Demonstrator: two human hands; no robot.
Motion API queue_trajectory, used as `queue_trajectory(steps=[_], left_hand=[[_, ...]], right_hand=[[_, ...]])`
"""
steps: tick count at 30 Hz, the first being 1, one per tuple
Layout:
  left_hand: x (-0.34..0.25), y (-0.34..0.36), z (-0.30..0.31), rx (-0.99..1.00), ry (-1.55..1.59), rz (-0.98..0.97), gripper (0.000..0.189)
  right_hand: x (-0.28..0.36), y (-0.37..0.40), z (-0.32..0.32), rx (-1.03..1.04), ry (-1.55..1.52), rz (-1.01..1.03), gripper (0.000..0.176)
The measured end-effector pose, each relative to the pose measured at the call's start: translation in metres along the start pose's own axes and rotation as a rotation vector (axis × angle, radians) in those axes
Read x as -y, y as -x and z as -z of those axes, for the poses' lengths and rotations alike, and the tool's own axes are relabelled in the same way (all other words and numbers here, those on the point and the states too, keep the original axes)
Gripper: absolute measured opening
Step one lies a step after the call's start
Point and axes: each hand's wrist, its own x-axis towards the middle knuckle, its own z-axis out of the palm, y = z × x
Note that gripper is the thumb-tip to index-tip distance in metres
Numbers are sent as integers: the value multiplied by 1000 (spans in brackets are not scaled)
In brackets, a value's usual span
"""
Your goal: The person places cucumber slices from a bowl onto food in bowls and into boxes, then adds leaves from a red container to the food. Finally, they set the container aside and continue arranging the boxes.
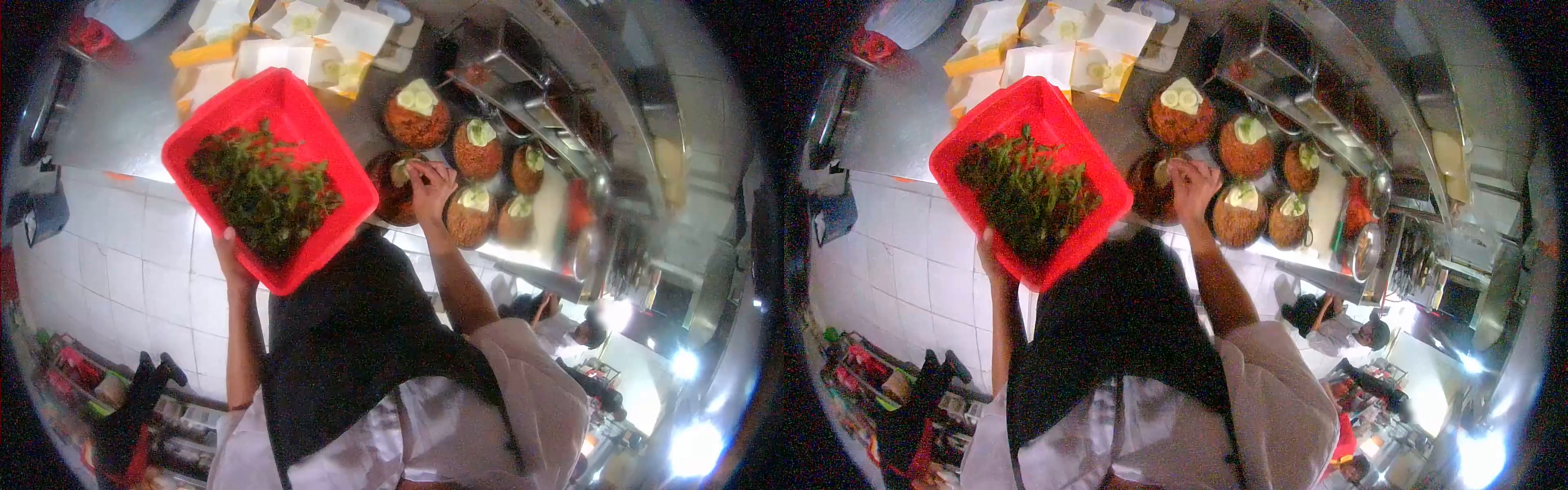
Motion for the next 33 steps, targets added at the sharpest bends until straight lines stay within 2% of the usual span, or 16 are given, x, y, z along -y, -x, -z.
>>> queue_trajectory(steps=[5, 8, 11, 13, 14, 16, 19, 20, 22, 25, 26, 28, 32, 33], left_hand=[[6, -2, 8, -5, -4, 9, 86], [12, -4, 13, 26, 38, 17, 87], [11, -5, 14, 44, 33, 0, 87], [10, -4, 12, 43, 15, -16, 87], [9, -4, 12, 34, 0, -7, 88], [8, -2, 11, 29, -20, 7, 89], [9, 0, 5, 0, -53, -20, 90], [8, 3, 3, -20, -43, -32, 84], [8, 3, 3, -37, -36, -48, 78], [14, 5, 10, -86, -44, -66, 74], [14, 4, 13, -88, -57, -41, 72], [13, 4, 13, -84, -75, -17, 70], [11, 2, 5, -71, -41, -6, 70], [12, 2, 5, -90, -69, -9, 71]], right_hand=[[3, 2, 8, -39, 178, 82, 16], [12, -2, 21, 33, 241, 70, 20], [25, -14, 35, 20, 247, 97, 31], [30, -27, 44, 179, 270, 234, 41], [29, -34, 45, 178, 271, 233, 41], [25, -44, 47, 301, 241, 388, 43], [22, -47, 51, 239, 251, 347, 43], [21, -43, 56, 240, 249, 343, 43], [22, -30, 66, 316, 366, 211, 45], [18, -10, 66, 388, 475, 154, 48], [12, -5, 63, 392, 478, 149, 48], [4, -4, 57, 257, 412, 250, 46], [1, -12, 51, 262, 423, 236, 46], [-1, -14, 49, 221, 442, 285, 46]])
